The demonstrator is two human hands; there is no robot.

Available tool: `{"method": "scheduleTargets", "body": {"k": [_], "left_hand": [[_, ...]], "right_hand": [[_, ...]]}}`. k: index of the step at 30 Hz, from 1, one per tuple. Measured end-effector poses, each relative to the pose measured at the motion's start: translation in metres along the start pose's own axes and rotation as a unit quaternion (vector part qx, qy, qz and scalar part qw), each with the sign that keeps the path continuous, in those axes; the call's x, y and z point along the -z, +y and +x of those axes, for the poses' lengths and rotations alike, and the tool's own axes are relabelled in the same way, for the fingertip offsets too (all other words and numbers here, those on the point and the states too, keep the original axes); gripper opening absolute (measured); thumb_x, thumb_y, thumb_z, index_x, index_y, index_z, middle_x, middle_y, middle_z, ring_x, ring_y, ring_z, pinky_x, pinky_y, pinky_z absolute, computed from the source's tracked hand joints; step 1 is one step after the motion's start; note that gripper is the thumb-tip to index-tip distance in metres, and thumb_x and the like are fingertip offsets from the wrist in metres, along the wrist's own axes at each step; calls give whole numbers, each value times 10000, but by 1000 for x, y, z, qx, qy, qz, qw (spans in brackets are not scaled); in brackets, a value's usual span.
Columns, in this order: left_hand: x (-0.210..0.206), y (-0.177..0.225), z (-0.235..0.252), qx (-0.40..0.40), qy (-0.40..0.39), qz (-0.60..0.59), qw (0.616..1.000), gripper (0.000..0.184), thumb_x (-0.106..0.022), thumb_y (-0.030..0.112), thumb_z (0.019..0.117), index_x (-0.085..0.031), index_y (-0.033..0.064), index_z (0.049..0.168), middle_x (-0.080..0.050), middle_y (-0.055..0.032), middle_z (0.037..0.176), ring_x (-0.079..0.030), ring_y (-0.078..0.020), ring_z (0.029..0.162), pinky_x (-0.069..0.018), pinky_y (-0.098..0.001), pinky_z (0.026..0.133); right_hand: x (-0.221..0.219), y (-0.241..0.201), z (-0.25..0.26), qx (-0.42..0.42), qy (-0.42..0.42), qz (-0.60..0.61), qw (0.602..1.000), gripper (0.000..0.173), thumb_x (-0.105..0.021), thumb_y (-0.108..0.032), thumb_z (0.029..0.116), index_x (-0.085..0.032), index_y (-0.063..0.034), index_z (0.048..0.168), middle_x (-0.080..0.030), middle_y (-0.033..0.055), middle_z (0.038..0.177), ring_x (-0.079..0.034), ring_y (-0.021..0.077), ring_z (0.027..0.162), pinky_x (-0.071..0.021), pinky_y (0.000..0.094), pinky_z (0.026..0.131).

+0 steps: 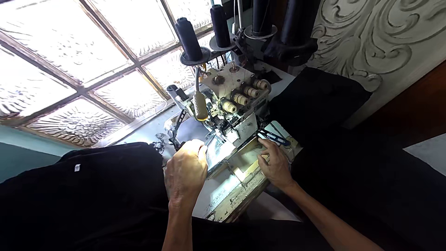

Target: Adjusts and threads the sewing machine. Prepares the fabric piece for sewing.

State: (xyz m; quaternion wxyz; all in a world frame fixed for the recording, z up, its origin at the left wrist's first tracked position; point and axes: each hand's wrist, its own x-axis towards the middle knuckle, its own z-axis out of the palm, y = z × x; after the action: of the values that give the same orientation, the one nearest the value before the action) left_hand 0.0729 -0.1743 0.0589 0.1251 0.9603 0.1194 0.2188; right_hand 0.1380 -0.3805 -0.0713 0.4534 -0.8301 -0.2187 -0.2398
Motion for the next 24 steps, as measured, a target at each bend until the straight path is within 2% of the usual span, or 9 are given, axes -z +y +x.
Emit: {"method": "scheduleTargets", "body": {"k": [3, 6, 11, 12, 14, 17, 20, 21, 24], "left_hand": [[1, 2, -1, 6, 2, 1, 1000, 154, -620, 114, 998, -738, 17, 981, -708, -207, 885, -696, -424, 817, -500, -639, 675], [1, 3, -1, 4, -2, 10, 1000, 152, -623, 112, 995, -729, 4, 984, -704, -218, 889, -694, -437, 814, -499, -646, 668], [2, 5, 0, -2, -7, 30, 1000, 145, -625, 103, 991, -722, -6, 989, -700, -231, 892, -692, -462, 814, -503, -654, 666], [1, 5, 0, -5, -5, 34, 999, 144, -626, 100, 990, -722, -7, 986, -699, -230, 885, -693, -458, 803, -504, -650, 658], [1, 3, 0, -18, 1, 36, 999, 148, -620, 101, 991, -718, -7, 969, -693, -220, 860, -692, -438, 772, -502, -633, 638], [0, -3, -1, -29, 4, 29, 999, 164, -607, 108, 995, -729, 0, 979, -694, -217, 870, -692, -436, 784, -500, -630, 647], [6, 1, -2, 3, -38, 19, 999, 230, -578, 110, 1017, -757, -27, 1061, -717, -295, 984, -688, -522, 942, -474, -695, 781], [6, 2, -2, 8, -41, 21, 999, 230, -578, 112, 1020, -760, -23, 1062, -716, -296, 986, -684, -527, 945, -468, -697, 782], [-1, 0, -3, -21, 5, 35, 999, 179, -600, 113, 1000, -749, 13, 993, -710, -227, 897, -694, -460, 801, -494, -645, 648]], "right_hand": [[14, -18, 17, -86, -58, 46, 993, 506, -701, -160, 915, -592, 19, 1375, -651, 209, 1292, -699, 272, 925, -578, 436, 819], [14, -27, 31, -89, -78, 42, 992, 555, -744, -268, 904, -610, -15, 1379, -674, 173, 1269, -667, 321, 1057, -530, 515, 902], [0, -35, 45, -90, -157, 45, 982, 584, -777, -305, 887, -630, -44, 1388, -758, 77, 1146, -662, 334, 1091, -425, 596, 1022], [-1, -37, 47, -100, -174, 54, 978, 527, -768, -273, 901, -650, -41, 1359, -774, 68, 1068, -680, 313, 1057, -417, 583, 1045], [-2, -38, 48, -107, -182, 80, 974, 351, -724, -200, 938, -715, -23, 1241, -769, 75, 899, -714, 260, 914, -460, 542, 1002], [7, -38, 48, -130, -186, 123, 966, 187, -663, -184, 987, -792, -57, 1033, -773, 41, 874, -722, 143, 857, -528, 401, 914], [15, -33, 40, -116, -155, 138, 971, 192, -651, -173, 989, -798, -55, 1022, -786, 23, 890, -729, 123, 871, -529, 389, 905], [18, -32, 37, -106, -138, 135, 975, 191, -651, -169, 984, -800, -55, 1020, -788, 17, 891, -730, 117, 870, -530, 383, 900], [22, -26, 29, -67, -101, 130, 984, 215, -627, -168, 994, -799, -49, 1045, -794, 15, 908, -740, 109, 881, -542, 359, 907]]}}
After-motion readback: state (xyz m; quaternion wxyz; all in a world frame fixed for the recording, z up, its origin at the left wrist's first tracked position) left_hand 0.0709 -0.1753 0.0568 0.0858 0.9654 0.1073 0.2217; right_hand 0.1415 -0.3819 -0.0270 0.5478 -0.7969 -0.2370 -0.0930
